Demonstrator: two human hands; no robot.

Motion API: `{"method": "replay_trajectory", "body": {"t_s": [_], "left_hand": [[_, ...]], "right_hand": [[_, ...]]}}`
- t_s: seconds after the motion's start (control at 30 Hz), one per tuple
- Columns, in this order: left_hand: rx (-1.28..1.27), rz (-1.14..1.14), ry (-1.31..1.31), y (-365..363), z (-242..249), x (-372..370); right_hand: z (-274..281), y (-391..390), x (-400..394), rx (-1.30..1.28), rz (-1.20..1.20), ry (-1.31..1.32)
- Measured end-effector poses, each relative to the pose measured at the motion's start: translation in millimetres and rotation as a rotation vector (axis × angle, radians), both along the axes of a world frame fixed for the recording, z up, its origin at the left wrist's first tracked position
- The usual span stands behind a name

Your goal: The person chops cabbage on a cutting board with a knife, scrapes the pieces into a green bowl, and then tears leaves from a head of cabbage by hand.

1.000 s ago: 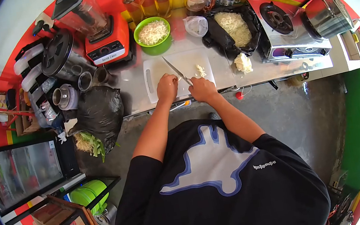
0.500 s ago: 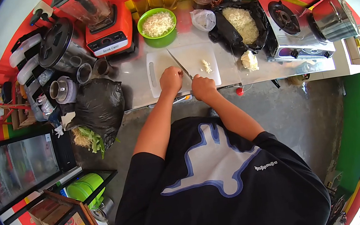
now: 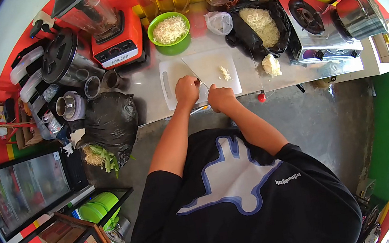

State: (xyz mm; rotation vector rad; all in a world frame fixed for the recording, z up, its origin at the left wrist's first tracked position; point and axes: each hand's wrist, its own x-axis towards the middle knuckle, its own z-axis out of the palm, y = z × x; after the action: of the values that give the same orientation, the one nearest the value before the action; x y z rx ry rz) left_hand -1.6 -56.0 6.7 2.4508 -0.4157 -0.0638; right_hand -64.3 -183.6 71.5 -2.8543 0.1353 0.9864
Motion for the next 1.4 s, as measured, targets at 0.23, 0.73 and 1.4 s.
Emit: {"method": "replay_trajectory", "body": {"t_s": [0.23, 0.73, 1.4], "left_hand": [[-0.048, -0.006, 0.048, 0, 2, 1], [-0.088, 0.117, 0.24, 1, 9, -3], [-0.042, 0.107, -0.01, 0, 3, -23]], "right_hand": [[0, 3, 3, 0.024, -0.002, 0.016], [-1, 6, -4, -0.015, 0.056, 0.015], [-2, 10, -8, 0.032, 0.006, -0.013]]}}
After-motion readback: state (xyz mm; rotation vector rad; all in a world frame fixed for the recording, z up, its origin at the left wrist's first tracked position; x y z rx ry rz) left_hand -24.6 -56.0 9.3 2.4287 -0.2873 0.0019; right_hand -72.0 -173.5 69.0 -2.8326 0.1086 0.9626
